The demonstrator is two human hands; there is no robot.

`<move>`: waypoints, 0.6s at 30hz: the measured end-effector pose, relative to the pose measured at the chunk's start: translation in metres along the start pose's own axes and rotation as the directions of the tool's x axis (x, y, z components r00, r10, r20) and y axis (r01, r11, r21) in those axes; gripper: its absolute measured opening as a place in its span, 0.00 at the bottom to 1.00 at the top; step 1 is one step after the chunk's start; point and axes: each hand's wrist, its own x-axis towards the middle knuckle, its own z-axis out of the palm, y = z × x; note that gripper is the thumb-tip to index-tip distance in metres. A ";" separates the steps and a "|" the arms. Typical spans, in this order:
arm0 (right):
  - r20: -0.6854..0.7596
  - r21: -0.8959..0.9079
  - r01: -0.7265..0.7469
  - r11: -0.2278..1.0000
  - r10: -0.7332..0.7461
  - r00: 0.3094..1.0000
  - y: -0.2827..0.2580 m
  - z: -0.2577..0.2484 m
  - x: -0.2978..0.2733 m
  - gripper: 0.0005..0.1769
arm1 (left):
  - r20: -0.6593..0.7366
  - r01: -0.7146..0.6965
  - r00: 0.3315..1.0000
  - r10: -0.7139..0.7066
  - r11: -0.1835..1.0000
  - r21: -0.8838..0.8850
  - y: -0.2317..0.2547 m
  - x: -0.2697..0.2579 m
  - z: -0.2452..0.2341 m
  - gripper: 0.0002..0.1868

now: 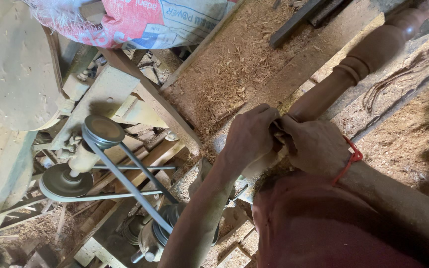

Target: The person holds sandpaper against a wooden object rotating on a lathe to smooth its surface.

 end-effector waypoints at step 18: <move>0.076 -0.058 -0.022 0.998 0.027 0.997 0.000 -0.010 0.008 0.22 | -0.087 0.001 0.996 -0.006 0.998 -0.056 0.004 0.001 -0.006 0.16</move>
